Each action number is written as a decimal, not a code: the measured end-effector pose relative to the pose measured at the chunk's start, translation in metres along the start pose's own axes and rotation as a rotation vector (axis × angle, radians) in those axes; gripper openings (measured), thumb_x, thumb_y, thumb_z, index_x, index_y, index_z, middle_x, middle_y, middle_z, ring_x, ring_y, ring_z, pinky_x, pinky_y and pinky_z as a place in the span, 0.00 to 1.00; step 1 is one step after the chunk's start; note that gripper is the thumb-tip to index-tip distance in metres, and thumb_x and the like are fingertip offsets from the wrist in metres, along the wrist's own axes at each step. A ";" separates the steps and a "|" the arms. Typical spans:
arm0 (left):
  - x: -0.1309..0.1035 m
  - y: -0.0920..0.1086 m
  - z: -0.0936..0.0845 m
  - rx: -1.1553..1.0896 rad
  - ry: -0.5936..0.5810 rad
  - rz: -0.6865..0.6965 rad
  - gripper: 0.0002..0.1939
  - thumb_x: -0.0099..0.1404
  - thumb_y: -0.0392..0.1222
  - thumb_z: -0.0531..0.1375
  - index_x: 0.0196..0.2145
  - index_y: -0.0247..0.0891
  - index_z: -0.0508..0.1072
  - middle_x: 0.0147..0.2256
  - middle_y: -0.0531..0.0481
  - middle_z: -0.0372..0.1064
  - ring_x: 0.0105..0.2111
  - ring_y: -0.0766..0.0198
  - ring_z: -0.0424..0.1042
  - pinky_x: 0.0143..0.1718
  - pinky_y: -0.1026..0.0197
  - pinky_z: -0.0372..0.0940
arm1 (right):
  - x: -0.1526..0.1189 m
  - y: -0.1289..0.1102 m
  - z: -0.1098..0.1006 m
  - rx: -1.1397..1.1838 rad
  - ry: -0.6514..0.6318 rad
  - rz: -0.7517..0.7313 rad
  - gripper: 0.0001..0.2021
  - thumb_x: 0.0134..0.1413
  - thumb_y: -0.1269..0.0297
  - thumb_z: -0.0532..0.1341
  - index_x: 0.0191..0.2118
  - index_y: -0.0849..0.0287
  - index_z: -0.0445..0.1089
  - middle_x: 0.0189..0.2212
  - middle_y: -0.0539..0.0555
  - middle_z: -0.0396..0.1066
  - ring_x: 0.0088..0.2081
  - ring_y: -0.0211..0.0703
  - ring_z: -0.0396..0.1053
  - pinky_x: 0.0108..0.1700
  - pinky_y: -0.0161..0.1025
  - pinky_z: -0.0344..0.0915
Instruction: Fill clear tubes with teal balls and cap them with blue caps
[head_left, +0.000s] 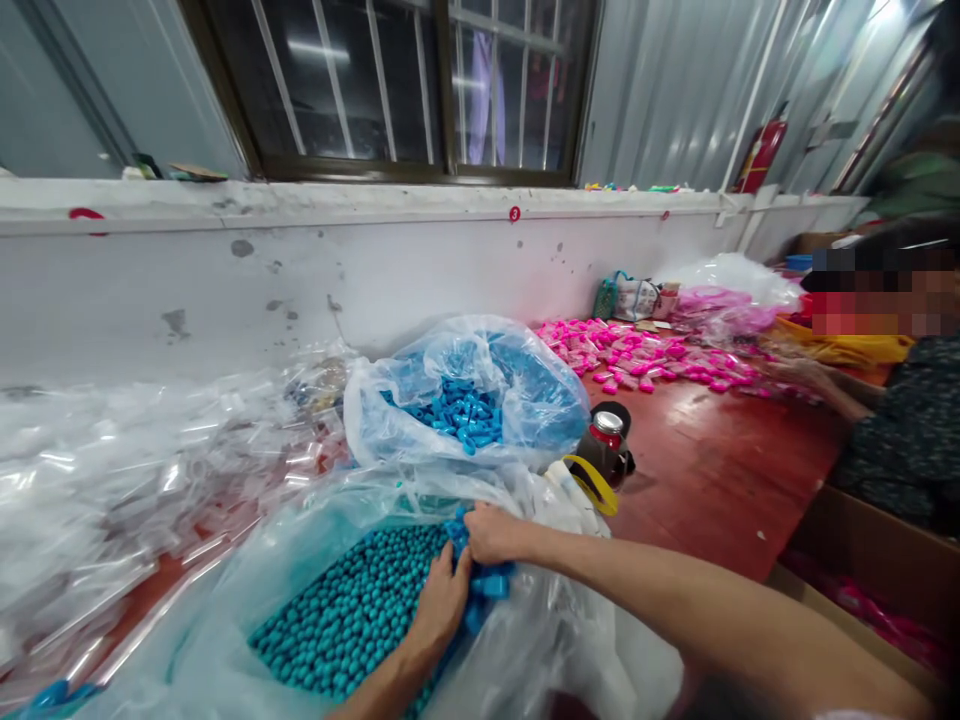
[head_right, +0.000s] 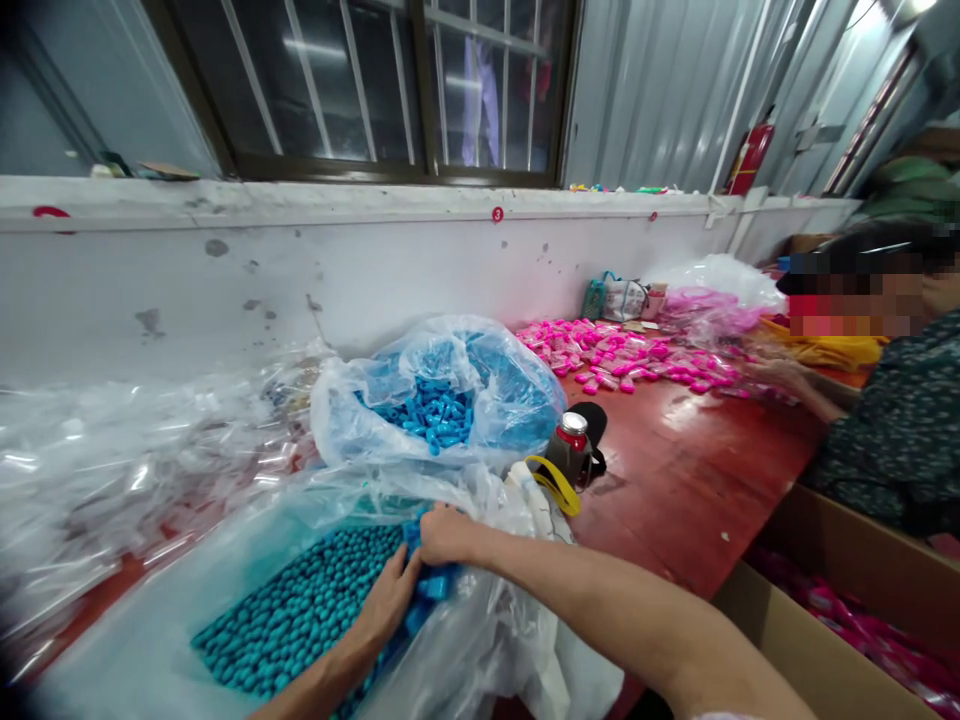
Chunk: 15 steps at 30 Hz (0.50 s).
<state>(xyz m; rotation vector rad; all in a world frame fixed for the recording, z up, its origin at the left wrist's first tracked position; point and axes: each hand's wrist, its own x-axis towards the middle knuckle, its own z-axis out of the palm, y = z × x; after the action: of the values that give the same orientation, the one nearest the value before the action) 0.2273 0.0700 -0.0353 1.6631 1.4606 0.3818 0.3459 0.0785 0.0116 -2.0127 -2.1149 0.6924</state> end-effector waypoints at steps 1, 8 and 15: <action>0.003 0.002 -0.003 0.122 -0.049 0.054 0.24 0.62 0.47 0.46 0.54 0.36 0.60 0.52 0.42 0.63 0.53 0.58 0.61 0.53 0.61 0.54 | -0.002 0.000 0.001 -0.036 0.036 0.009 0.14 0.39 0.72 0.60 0.38 0.65 0.70 0.44 0.66 0.67 0.44 0.57 0.65 0.39 0.45 0.62; 0.025 0.007 -0.002 0.674 0.074 0.127 0.28 0.60 0.34 0.47 0.59 0.35 0.53 0.61 0.35 0.44 0.59 0.43 0.46 0.55 0.44 0.47 | -0.007 0.001 0.006 -0.197 0.072 -0.058 0.19 0.47 0.69 0.54 0.48 0.67 0.62 0.46 0.68 0.63 0.45 0.54 0.64 0.41 0.45 0.62; 0.030 0.028 -0.019 0.519 -0.125 0.264 0.24 0.51 0.33 0.55 0.49 0.37 0.67 0.48 0.35 0.65 0.49 0.46 0.64 0.50 0.46 0.56 | -0.016 0.015 0.028 -0.485 0.002 -0.145 0.19 0.44 0.81 0.50 0.44 0.76 0.68 0.44 0.77 0.66 0.46 0.63 0.64 0.43 0.53 0.59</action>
<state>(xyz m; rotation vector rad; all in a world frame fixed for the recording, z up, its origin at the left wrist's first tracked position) 0.2400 0.1065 -0.0121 2.2609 1.3172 0.0312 0.3499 0.0561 -0.0165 -2.0293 -2.5872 0.1599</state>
